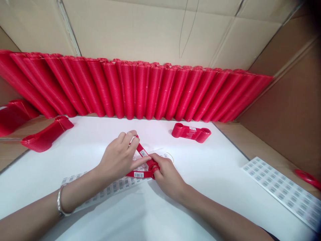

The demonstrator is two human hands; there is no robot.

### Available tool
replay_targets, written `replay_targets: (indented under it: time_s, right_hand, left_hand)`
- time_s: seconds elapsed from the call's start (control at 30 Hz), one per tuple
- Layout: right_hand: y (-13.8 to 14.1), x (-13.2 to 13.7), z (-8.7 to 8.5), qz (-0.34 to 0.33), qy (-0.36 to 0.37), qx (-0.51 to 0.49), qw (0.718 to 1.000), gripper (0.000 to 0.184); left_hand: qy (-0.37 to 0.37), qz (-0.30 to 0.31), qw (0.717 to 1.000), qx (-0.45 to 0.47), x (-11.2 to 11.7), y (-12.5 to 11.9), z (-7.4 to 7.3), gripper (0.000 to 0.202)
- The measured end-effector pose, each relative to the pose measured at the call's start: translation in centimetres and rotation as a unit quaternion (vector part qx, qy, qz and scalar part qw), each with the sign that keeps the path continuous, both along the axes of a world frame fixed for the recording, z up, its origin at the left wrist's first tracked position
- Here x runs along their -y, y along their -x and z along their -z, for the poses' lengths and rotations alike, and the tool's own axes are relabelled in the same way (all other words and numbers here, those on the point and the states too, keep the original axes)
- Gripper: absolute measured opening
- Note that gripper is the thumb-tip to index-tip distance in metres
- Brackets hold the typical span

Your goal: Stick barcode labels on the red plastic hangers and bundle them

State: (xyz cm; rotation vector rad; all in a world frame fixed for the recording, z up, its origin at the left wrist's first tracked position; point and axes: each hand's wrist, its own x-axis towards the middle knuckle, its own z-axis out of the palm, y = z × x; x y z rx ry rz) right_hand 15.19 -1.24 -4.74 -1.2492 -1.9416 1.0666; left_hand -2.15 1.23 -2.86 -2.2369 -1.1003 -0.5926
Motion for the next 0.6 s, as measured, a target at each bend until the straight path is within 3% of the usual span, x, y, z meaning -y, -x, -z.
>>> replay_targets:
  time_s: [0.1,0.3,0.47,0.53,0.6]
  right_hand:
    - [0.0,0.0,0.0,0.003,-0.003,0.005,1.0,0.037]
    - [-0.1,-0.1,0.2,0.002,-0.01,-0.008,1.0,0.041]
    - [-0.4,-0.5,0.3,0.02,-0.007,-0.037,0.999,0.044]
    - [-0.5,-0.6,0.3,0.025,-0.004,-0.048,0.999,0.045]
    - [-0.6,-0.7,0.4,0.026,-0.001,-0.05,0.998,0.043]
  left_hand:
    - [0.012,-0.01,1.0,0.009,-0.4,0.3,-0.1,0.051]
    - [0.029,-0.043,0.999,0.001,-1.0,0.8,-0.6,0.027]
    - [0.03,-0.034,0.999,0.011,-0.9,1.0,-1.5,0.024]
    - [0.061,-0.046,0.997,0.011,-0.7,1.1,-1.9,0.023]
    - [0.144,-0.08,0.986,0.008,-0.5,1.1,-2.2,0.025]
